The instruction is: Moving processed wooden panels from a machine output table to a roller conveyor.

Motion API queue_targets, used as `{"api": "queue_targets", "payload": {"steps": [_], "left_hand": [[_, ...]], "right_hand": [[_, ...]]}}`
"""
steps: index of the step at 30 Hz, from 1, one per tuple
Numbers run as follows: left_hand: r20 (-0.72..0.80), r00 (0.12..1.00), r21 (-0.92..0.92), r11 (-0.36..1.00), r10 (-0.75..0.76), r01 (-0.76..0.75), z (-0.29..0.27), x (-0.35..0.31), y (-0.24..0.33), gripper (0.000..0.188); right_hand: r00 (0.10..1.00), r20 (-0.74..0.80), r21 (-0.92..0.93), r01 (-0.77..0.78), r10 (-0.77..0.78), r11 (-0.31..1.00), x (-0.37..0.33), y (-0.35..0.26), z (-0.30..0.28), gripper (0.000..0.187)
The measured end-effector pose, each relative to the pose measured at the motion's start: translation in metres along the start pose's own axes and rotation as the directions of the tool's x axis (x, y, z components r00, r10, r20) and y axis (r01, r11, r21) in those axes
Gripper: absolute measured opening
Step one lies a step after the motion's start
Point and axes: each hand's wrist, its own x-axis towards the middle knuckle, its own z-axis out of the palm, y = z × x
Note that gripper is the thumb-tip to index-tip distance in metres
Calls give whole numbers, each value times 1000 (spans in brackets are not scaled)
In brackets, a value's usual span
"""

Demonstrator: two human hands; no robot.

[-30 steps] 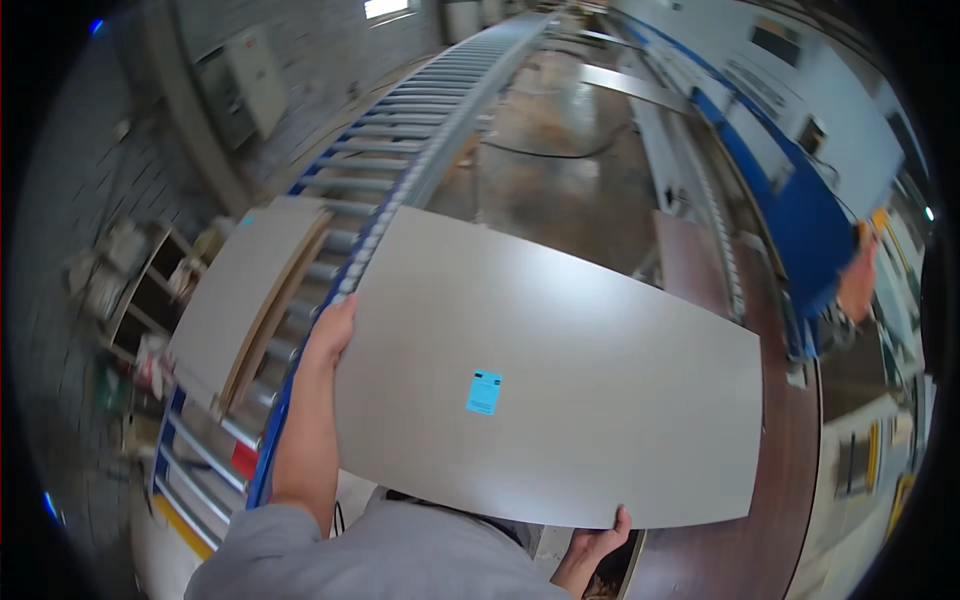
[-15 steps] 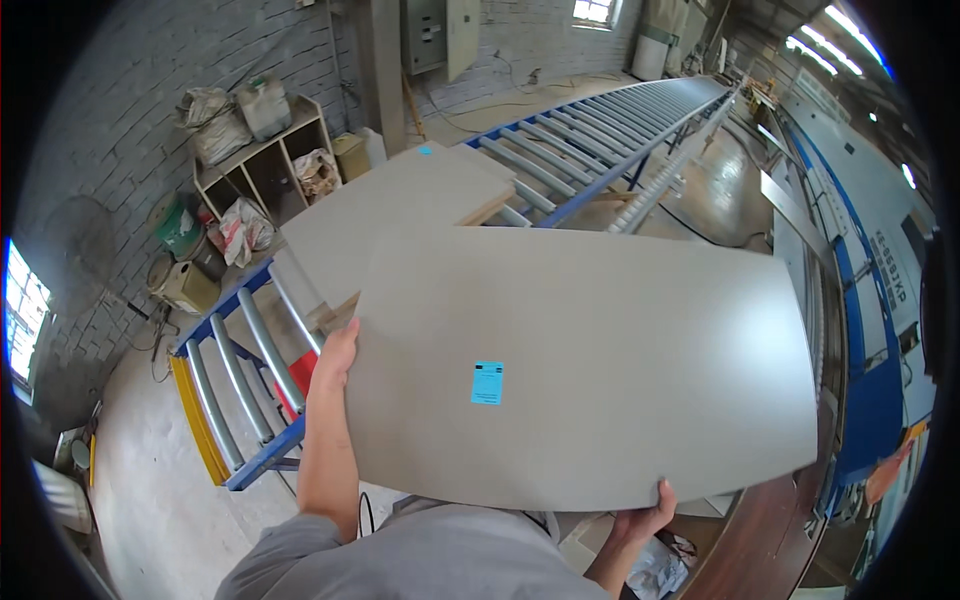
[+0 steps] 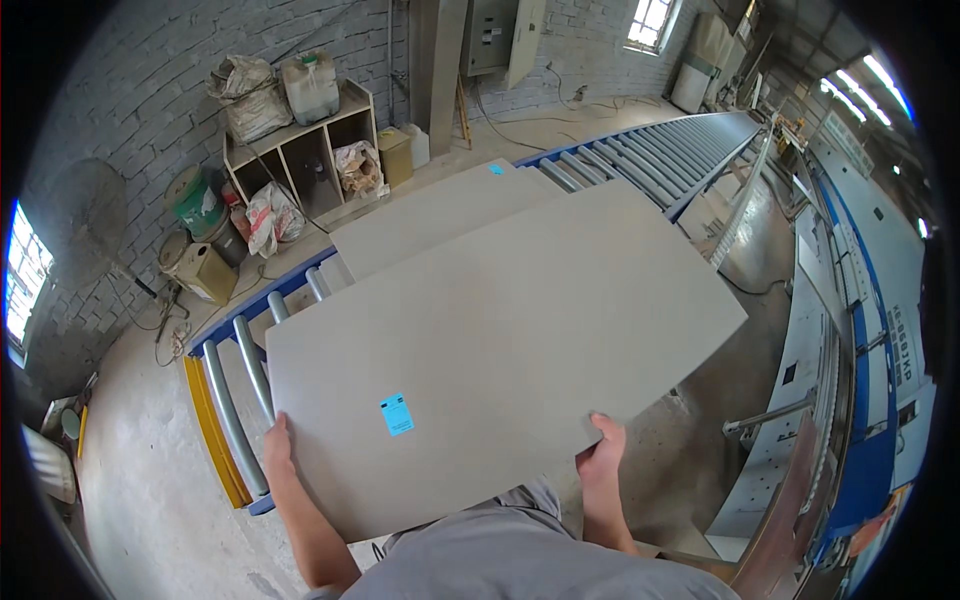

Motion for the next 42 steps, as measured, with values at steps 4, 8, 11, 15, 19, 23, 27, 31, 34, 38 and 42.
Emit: {"api": "queue_targets", "payload": {"steps": [4,8,11,15,19,23,27,31,34,38,42], "left_hand": [[-15,999,-66,997,-30,29,-7,37,-2,57],[-38,998,-134,990,-49,43,16,70,14,54],[-50,997,-165,985,-65,56,57,88,40,51],[-68,993,-196,977,-98,83,109,111,67,48],[-83,986,-224,967,-142,121,149,148,101,44],[-117,982,-182,975,-148,126,184,166,124,44],[-165,979,-132,986,-121,100,220,173,160,45],[-178,977,-112,989,-118,99,230,182,171,47],[-163,979,-108,988,-125,108,244,182,179,48],[-116,981,-147,980,-154,136,261,179,193,51],[-147,986,-46,997,-73,67,269,186,181,54]], "right_hand": [[989,-17,-40,-146,146,988,43,28,34,33],[963,42,-29,-264,265,964,110,52,46,46],[968,7,-58,-250,250,967,171,70,51,46],[964,-48,-75,-265,262,961,239,73,88,48],[953,-27,-45,-302,301,952,304,80,113,51],[948,-50,-91,-318,315,944,354,89,143,48],[933,-81,-110,-359,352,927,398,105,147,50],[925,-79,-119,-379,371,918,422,117,156,49],[917,-73,-126,-399,393,908,434,118,159,47],[904,-90,-148,-427,417,892,453,125,153,42],[900,-107,-181,-435,422,882,460,126,153,36]]}}
